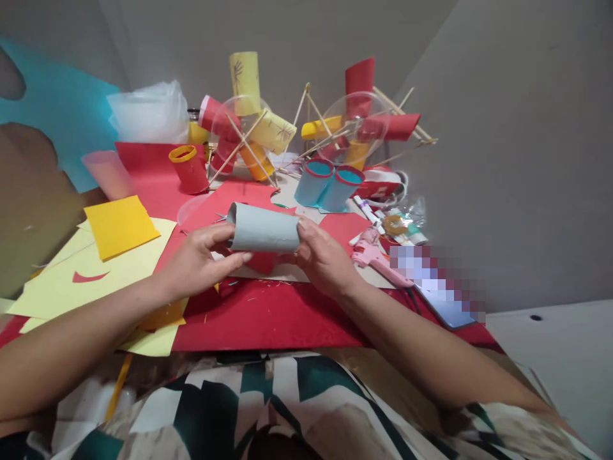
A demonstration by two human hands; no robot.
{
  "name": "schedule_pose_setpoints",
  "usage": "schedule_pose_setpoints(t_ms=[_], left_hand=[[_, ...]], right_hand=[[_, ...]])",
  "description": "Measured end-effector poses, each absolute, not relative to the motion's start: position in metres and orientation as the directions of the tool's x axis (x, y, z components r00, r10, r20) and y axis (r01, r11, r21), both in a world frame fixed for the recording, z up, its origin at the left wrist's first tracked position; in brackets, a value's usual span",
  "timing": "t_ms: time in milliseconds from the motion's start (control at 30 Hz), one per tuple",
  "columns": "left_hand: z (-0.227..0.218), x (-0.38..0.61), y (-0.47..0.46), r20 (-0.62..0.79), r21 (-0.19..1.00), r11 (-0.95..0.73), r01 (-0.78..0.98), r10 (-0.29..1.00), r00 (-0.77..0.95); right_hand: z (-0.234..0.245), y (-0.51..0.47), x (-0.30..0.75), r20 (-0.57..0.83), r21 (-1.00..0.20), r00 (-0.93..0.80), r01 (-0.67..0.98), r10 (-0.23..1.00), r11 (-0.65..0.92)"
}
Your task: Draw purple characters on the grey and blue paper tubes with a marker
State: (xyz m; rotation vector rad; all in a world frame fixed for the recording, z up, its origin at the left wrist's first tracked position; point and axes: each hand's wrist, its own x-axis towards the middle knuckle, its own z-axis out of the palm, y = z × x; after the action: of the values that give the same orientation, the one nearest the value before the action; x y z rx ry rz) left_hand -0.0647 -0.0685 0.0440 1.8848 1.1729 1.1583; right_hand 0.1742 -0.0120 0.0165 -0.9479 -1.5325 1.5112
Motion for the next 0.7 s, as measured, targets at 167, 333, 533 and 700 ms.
schedule_pose_setpoints(t_ms=[167, 333, 533, 700], left_hand=[[0.042, -0.064, -0.066, -0.038, 0.997, 0.019, 0.075, 0.963, 0.268], [0.039, -0.062, -0.065, -0.198, 0.965, 0.244, -0.093, 0.916, 0.350], [0.035, -0.061, -0.065, -0.177, 0.974, 0.209, -0.084, 0.942, 0.287], [0.035, -0.057, -0.067, -0.164, 0.976, 0.187, -0.113, 0.969, 0.185]], right_hand=[[0.003, -0.007, 0.170, 0.018, -0.999, -0.320, -0.032, 0.947, 0.008], [-0.002, -0.014, 0.171, 0.096, -0.990, -0.340, 0.063, 0.936, 0.125], [-0.005, -0.018, 0.179, 0.207, -0.952, -0.445, 0.115, 0.871, 0.285], [-0.009, -0.019, 0.182, 0.376, -0.837, -0.426, 0.226, 0.823, 0.499]])
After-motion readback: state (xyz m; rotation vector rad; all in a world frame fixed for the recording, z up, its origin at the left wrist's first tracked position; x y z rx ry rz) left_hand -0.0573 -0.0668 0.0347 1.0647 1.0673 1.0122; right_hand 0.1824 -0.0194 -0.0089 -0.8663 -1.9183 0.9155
